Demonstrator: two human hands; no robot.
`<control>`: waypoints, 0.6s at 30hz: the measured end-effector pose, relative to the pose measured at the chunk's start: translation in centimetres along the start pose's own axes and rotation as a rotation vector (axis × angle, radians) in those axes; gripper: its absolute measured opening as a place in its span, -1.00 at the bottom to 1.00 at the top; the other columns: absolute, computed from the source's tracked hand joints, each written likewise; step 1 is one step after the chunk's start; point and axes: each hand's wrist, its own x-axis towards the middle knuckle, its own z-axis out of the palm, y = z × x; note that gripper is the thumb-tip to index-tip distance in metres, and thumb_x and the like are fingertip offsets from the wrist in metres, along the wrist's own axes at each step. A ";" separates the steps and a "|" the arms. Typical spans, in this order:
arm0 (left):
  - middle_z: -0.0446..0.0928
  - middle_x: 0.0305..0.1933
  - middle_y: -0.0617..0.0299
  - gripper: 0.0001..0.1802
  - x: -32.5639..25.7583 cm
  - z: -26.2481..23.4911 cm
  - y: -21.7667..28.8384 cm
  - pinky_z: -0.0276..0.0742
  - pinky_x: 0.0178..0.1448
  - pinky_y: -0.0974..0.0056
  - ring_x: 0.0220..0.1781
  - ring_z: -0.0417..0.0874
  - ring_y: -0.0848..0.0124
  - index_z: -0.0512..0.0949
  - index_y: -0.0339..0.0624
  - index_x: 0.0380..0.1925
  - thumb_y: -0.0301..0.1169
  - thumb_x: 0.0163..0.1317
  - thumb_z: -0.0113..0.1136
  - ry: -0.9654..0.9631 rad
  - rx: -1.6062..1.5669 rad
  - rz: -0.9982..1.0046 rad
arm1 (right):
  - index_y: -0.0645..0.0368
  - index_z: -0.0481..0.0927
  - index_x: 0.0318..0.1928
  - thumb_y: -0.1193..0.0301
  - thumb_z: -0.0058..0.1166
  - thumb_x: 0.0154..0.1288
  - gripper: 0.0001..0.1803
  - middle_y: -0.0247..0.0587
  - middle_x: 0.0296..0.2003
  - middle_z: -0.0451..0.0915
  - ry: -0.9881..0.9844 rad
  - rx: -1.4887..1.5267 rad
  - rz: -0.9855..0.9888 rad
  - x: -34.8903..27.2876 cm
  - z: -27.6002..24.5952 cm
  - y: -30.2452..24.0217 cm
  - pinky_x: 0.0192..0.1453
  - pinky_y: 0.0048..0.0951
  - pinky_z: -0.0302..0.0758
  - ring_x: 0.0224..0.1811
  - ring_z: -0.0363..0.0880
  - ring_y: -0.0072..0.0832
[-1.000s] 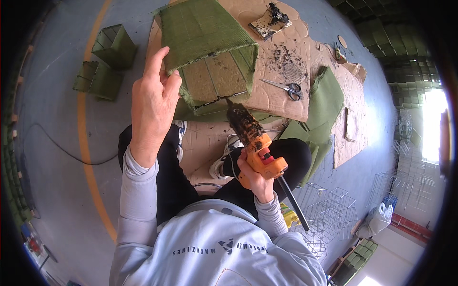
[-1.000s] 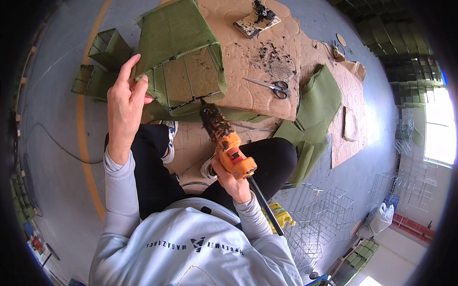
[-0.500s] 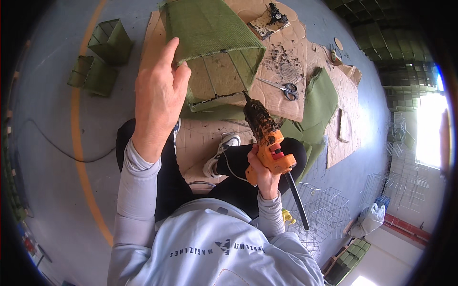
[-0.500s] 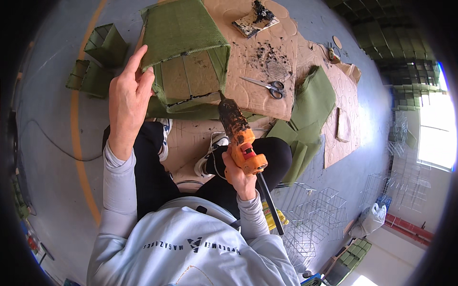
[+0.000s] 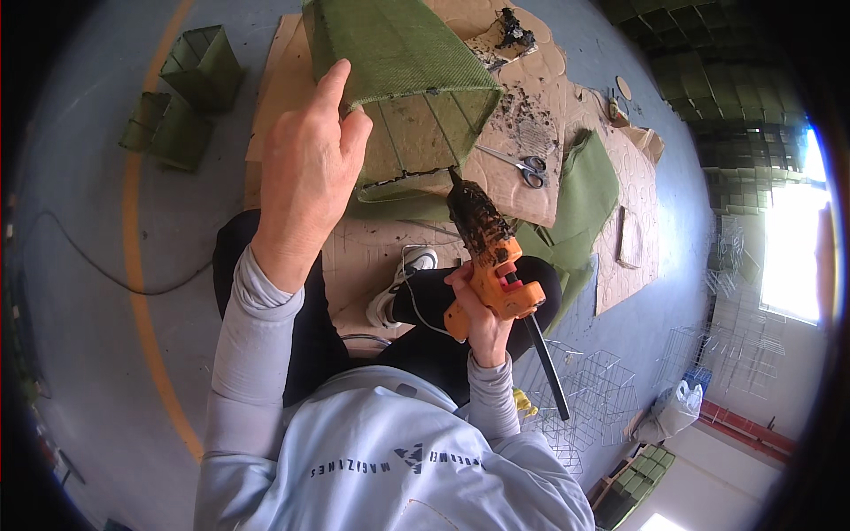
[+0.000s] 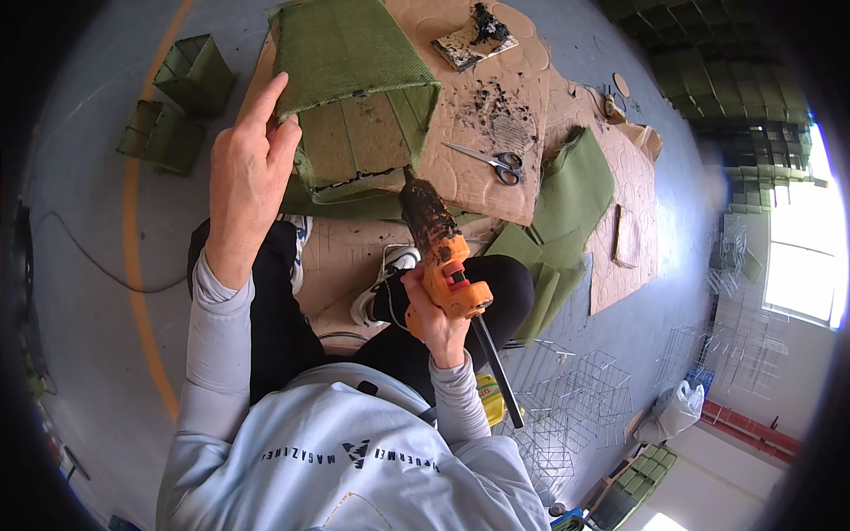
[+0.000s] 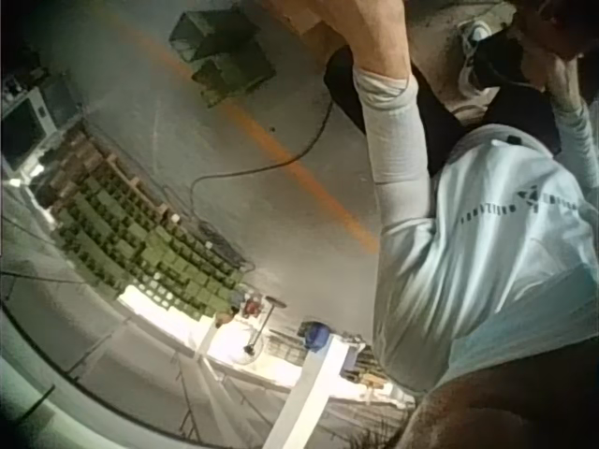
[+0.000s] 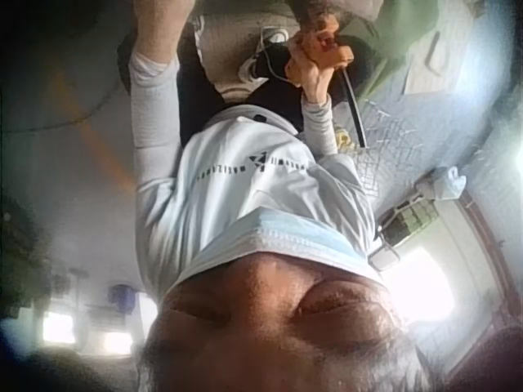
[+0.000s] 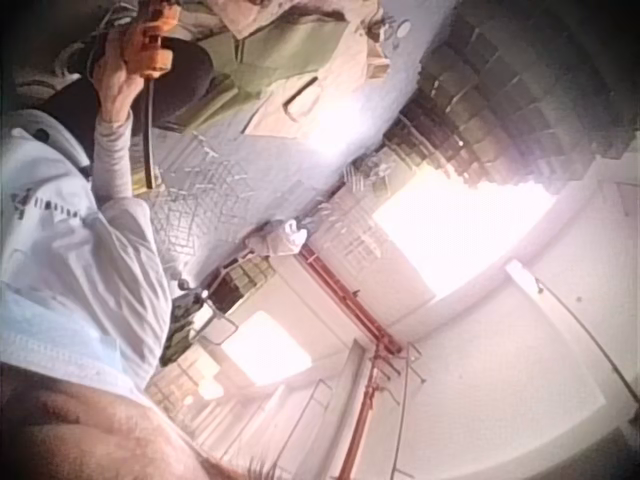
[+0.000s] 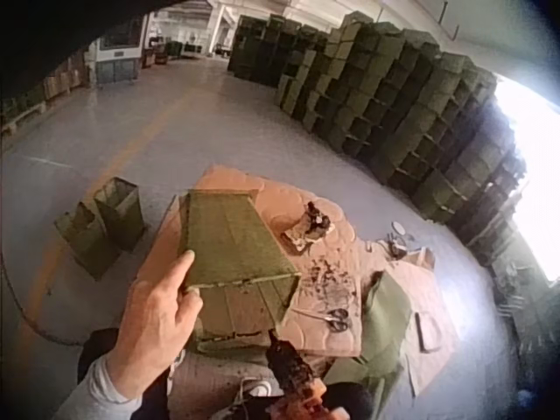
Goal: The worker is assembling green storage bins by attaching green mesh fabric to wire frames using a hot glue gun.
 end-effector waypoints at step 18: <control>0.54 -0.59 -0.13 -0.56 0.8 0.4 0.4 0.54 -0.31 0.01 -0.53 0.62 0.03 0.50 -0.48 0.07 -0.44 0.22 0.09 0.020 0.029 0.071 | 0.23 0.56 -0.16 0.62 0.22 0.16 -0.78 -0.36 -0.27 0.58 0.016 0.079 -0.011 0.2 -0.2 0.6 -0.13 -0.56 0.49 -0.24 0.56 -0.59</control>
